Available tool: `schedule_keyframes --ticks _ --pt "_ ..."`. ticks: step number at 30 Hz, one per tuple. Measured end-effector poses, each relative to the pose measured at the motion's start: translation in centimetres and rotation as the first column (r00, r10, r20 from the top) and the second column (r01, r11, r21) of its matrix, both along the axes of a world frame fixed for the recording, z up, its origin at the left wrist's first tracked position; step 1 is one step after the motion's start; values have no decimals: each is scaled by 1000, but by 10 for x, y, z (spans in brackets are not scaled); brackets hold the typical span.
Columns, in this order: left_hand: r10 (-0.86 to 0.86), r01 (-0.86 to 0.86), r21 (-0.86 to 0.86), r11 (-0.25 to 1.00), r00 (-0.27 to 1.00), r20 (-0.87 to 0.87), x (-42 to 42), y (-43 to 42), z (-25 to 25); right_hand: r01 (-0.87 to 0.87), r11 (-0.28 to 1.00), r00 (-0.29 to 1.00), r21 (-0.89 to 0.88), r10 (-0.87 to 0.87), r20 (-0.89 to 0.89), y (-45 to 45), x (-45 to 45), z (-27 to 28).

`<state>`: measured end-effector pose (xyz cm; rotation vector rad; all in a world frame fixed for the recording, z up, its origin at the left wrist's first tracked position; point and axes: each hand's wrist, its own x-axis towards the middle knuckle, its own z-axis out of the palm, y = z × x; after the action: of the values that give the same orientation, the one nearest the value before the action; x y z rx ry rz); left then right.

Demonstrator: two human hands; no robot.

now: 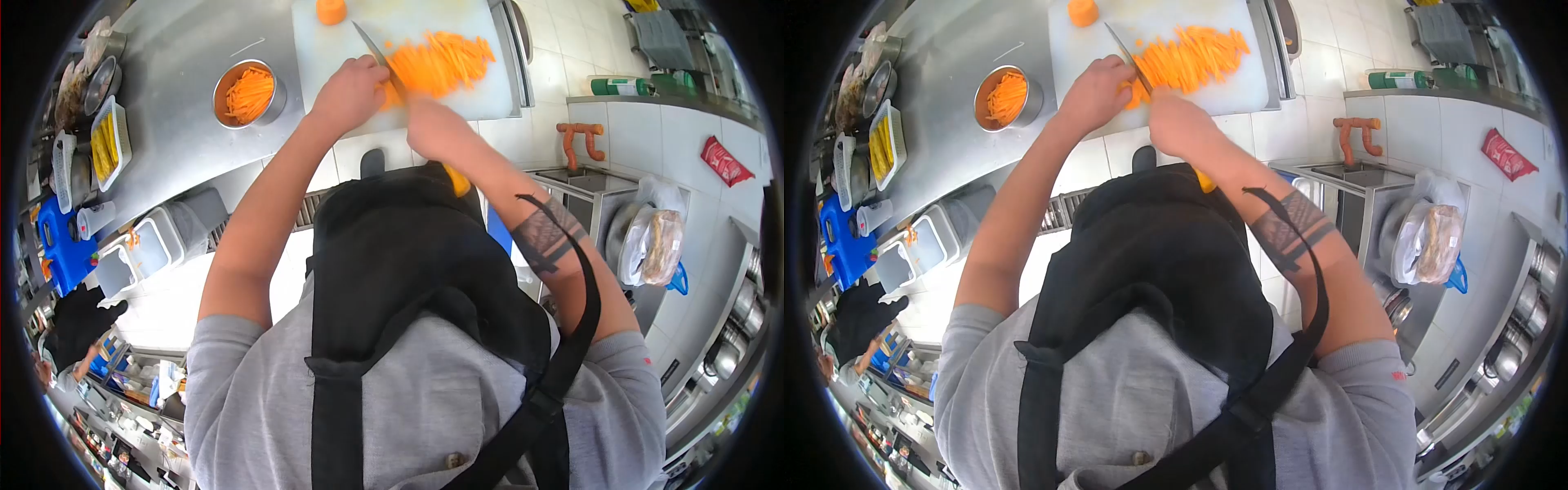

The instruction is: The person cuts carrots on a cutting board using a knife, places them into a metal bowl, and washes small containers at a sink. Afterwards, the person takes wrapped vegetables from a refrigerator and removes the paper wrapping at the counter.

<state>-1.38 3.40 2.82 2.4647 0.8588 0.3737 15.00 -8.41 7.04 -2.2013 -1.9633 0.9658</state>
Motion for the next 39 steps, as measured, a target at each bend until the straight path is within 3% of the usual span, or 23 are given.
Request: schedule_keyframes --ticks 1,3,9,12,16,18,20,22,24,25,29,34,36,39 --pt "-2 2 12 1000 1000 4 2 3 4 2 1000 1000 12 -2 4 7 0 18" --pt "13 -14 -52 999 1000 -16 1 0 7 45 971 999 -237 -48 -7 13 -10 68" --pt "0 2 -50 999 999 42 -3 1 0 146 989 988 -26 -147 -50 -11 -13 -4" --pt "16 -15 -39 999 1000 9 -1 0 3 23 991 998 -131 -30 -54 15 -3 33" --pt "5 -1 -53 999 997 74 -4 -1 -3 46 971 998 -235 -52 -20 -3 -17 37" --pt "-1 5 -44 999 997 73 -5 -1 -3 93 995 996 -22 -94 -4 -14 -22 9" --pt "0 2 -21 1000 996 86 -6 1 -5 52 998 998 -17 -53 -26 -2 -11 2" --pt "-4 4 7 1000 995 103 -3 3 -3 16 1000 999 -5 -17 -43 9 -8 29" --pt "17 -12 -67 998 997 73 -4 1 1 -15 973 997 -231 -2 -76 13 -13 68" --pt "17 -12 -71 997 997 71 -5 0 1 -16 972 997 -235 -2 -77 6 -15 56" --pt "10 -4 -69 998 997 81 -5 1 -4 95 995 994 -35 -96 -45 -12 -19 -4" --pt "114 -100 -101 990 984 137 -14 -10 13 17 1000 1000 9 -17 8 10 -10 11" --pt "209 -197 -93 976 968 141 -18 -18 9 21 959 998 -283 -38 -55 22 -9 46" --pt "184 -175 -70 982 971 155 -18 -20 -11 86 908 988 -410 -132 -85 23 -19 88"
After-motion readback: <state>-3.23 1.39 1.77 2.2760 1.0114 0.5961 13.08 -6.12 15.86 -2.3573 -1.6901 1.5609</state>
